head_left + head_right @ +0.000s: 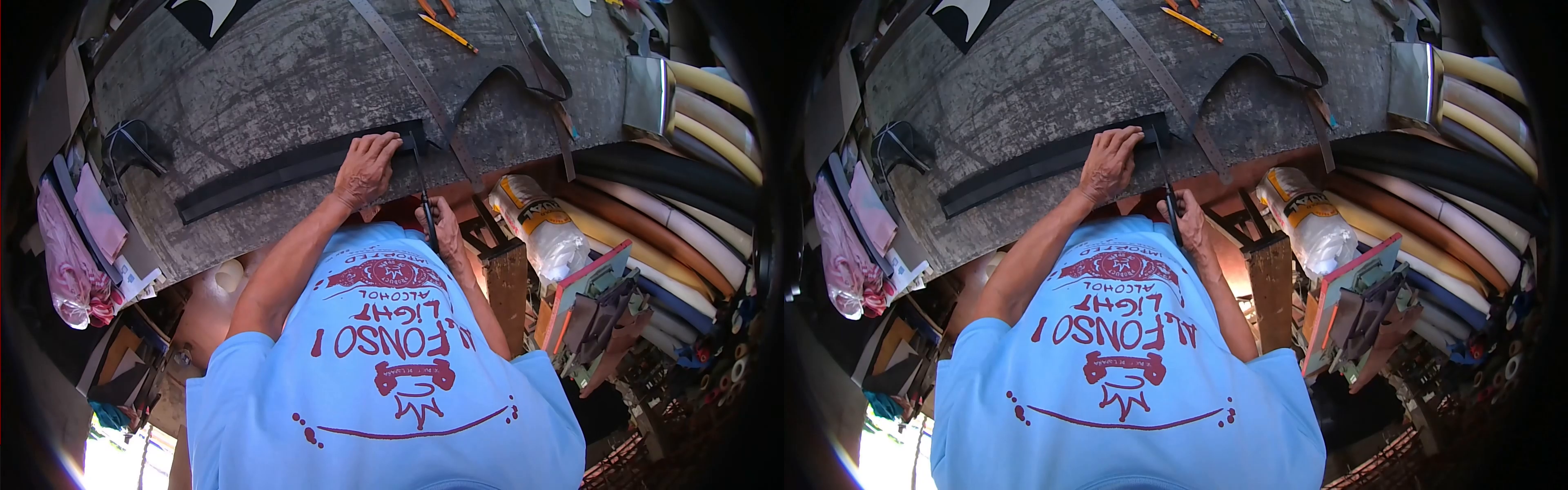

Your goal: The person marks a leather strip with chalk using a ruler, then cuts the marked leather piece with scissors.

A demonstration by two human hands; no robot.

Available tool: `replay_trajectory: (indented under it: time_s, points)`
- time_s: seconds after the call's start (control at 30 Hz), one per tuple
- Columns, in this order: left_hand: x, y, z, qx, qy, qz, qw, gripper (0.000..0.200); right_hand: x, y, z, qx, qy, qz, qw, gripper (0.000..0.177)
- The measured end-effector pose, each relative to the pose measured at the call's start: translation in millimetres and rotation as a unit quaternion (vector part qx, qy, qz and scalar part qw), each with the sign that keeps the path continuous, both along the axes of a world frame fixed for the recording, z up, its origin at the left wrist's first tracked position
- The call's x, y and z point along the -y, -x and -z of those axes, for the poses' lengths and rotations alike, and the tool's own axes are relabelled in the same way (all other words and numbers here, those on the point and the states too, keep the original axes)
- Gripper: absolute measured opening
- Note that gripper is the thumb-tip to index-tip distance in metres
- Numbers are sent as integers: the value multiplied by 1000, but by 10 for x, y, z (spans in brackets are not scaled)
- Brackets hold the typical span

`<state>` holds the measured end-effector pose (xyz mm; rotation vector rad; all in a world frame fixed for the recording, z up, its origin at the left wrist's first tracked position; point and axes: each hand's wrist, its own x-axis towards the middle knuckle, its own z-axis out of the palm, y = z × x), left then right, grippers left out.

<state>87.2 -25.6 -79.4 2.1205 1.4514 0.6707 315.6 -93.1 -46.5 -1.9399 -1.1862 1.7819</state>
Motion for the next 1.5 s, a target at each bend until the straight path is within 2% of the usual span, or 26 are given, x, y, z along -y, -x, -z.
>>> replay_trajectory:
  time_s: [0.5,0.6,0.7,0.83,0.87,0.93,0.97,1.03,1.13,1.33,1.37,1.47,1.5]
  points:
    - [9,-1,22,-38,1,8,999,60,-25,-11,-40,-33,12,18,999,59]
    - [16,-3,38,-48,-5,11,999,59,-5,-23,5,-53,-14,11,998,41]
    - [4,-2,5,-65,-2,16,998,58,-8,-66,-34,-58,-26,6,998,36]
    - [2,-22,9,-73,0,20,997,56,-3,-372,-171,-125,-22,106,986,44]
    - [5,-28,4,-69,0,19,997,56,-77,-445,-267,-127,-55,124,983,43]
    - [0,-23,-17,-62,-4,19,998,56,-244,-681,-255,19,-160,79,984,44]
    - [11,-20,-16,-62,-7,17,998,56,-419,-767,-411,122,-176,27,976,44]
    - [3,-32,0,-57,-17,17,998,56,-731,-1009,-579,295,-247,-74,920,43]
    - [2,-59,-12,-67,-19,12,997,55,-1077,-1513,-389,316,-308,-127,888,46]
    - [-37,-129,-195,-58,26,-13,998,51,-2000,-1639,-418,368,-407,-263,793,50]
    - [-54,-148,-253,-56,36,-23,998,48,-2163,-1582,-409,349,-446,-247,786,46]
    - [-69,-198,-332,-41,53,-48,997,46,-2630,-1200,-451,281,-492,-163,808,41]
    - [-74,-210,-341,-37,53,-57,996,43,-2777,-1095,-397,267,-498,-171,807,36]
